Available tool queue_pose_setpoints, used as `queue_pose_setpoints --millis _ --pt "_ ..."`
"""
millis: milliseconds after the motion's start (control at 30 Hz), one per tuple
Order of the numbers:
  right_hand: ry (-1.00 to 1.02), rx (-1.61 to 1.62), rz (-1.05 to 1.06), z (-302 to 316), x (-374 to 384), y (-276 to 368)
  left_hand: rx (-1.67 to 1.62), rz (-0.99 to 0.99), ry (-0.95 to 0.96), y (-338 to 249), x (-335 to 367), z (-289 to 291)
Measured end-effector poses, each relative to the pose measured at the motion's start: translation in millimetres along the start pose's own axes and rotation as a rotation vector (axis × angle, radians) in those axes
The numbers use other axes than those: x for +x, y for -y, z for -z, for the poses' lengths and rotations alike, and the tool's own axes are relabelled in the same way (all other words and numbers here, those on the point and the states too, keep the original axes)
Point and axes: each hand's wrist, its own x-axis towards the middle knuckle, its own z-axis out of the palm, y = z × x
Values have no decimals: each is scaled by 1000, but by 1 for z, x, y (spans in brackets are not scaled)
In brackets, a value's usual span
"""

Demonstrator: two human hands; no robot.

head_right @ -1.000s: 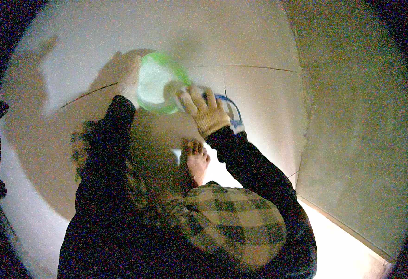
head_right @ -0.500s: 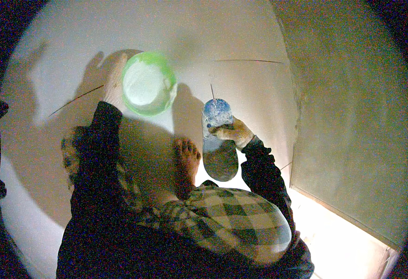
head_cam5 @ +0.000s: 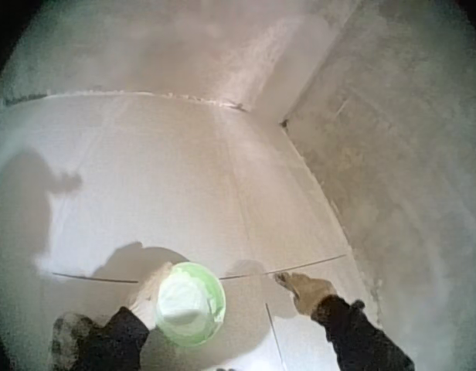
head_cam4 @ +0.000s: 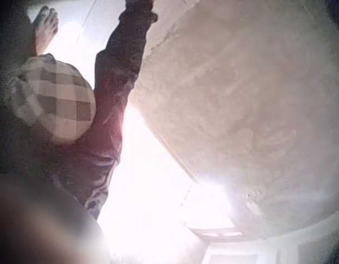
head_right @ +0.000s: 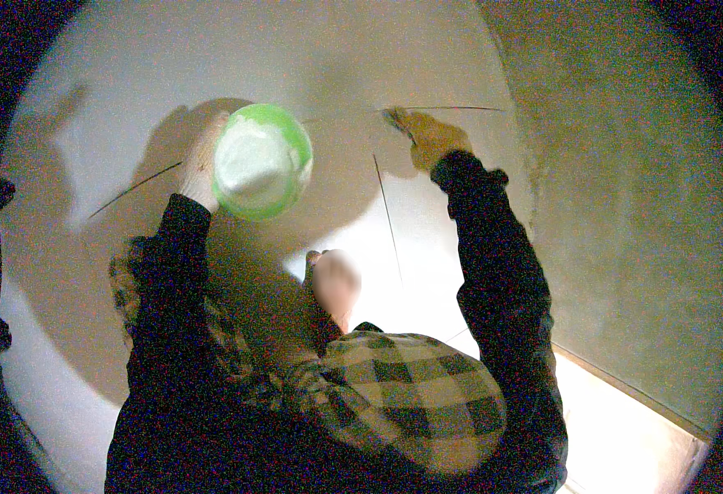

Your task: The person scoops white grout from a green bowl with a trowel and spreads it into the gaps between floor tiles. They repeatedly dip the trowel into the bowl and apply the grout along the tile seams.

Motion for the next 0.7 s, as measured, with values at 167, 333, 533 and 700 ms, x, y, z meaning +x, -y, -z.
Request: queue_pose_setpoints --millis 167,333,533,700 --pt "44 6 205 61 26 46 -126 97 -65 7 10 8" --pt "208 -81 363 92 25 102 36 -55 -61 11 13 6" --pt "363 -278 423 87 59 134 -90 -85 20 -9 8 -8" --pt "350 -322 499 87 61 139 -83 36 -108 -18 10 -18"
